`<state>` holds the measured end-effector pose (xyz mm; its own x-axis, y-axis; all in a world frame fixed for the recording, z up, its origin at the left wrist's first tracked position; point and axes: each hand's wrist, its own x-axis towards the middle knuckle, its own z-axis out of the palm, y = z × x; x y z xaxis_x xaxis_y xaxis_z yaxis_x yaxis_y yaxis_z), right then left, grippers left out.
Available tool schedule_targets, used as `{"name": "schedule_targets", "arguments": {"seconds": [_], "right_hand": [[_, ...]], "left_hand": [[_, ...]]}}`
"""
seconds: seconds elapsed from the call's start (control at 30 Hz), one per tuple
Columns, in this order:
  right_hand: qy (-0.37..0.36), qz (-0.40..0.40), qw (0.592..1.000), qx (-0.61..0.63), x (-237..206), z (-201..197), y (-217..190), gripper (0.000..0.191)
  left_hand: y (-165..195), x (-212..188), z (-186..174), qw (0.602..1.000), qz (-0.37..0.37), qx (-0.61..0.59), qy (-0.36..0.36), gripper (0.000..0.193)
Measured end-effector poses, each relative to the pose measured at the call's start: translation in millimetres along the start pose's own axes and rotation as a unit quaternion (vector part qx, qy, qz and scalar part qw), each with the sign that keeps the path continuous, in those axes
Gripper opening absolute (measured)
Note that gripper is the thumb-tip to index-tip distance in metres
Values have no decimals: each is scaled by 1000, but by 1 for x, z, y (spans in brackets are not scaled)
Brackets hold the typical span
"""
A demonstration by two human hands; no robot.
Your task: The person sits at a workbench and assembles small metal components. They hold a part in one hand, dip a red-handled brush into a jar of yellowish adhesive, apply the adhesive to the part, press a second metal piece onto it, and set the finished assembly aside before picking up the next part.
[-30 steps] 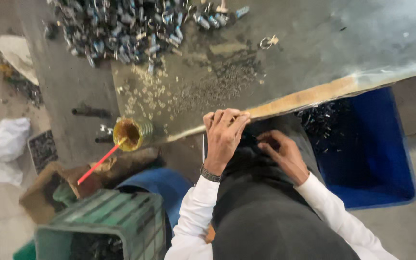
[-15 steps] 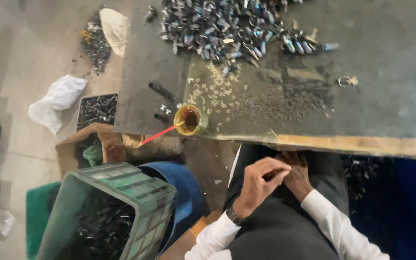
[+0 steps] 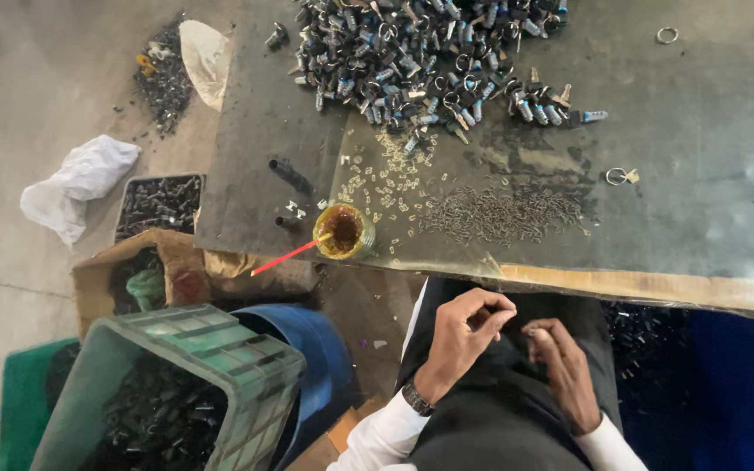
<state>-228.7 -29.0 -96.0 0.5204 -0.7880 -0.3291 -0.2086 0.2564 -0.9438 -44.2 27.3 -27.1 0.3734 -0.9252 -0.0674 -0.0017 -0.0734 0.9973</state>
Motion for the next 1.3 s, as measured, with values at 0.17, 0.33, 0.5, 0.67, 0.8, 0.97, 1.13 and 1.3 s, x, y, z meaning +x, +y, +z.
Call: {"name": "schedule_targets", "arguments": {"seconds": [0.17, 0.33, 0.5, 0.67, 0.8, 0.97, 1.13, 1.3], "right_hand": [[8, -7, 996, 90, -14, -13, -32, 34], [31, 4, 992, 119, -20, -18, -58, 29], [51, -11, 996, 76, -11, -19, -52, 20], [40, -36, 991, 121, -20, -15, -48, 29], [72, -13, 985, 157, -17, -9, -61, 31], [70, -8, 997, 0, -19, -1, -76, 30], [25, -19, 996, 85, -16, 4, -71, 30], [41, 7, 995, 96, -17, 7, -62, 31]], "left_hand": [[6, 4, 3, 1000, -1, 8, -5, 10], [14, 0, 2, 1000, 1, 6, -17, 10], [7, -2, 1, 999, 29, 20, -18, 9], [38, 0, 2, 999, 22, 29, -23, 10], [79, -10, -3, 995, 90, -1, -42, 7], [116, -37, -5, 744, 483, 460, -26, 14], [193, -25, 38, 253, 463, 849, 3, 25], [165, -9, 20, 289, 594, 750, 22, 19]]}}
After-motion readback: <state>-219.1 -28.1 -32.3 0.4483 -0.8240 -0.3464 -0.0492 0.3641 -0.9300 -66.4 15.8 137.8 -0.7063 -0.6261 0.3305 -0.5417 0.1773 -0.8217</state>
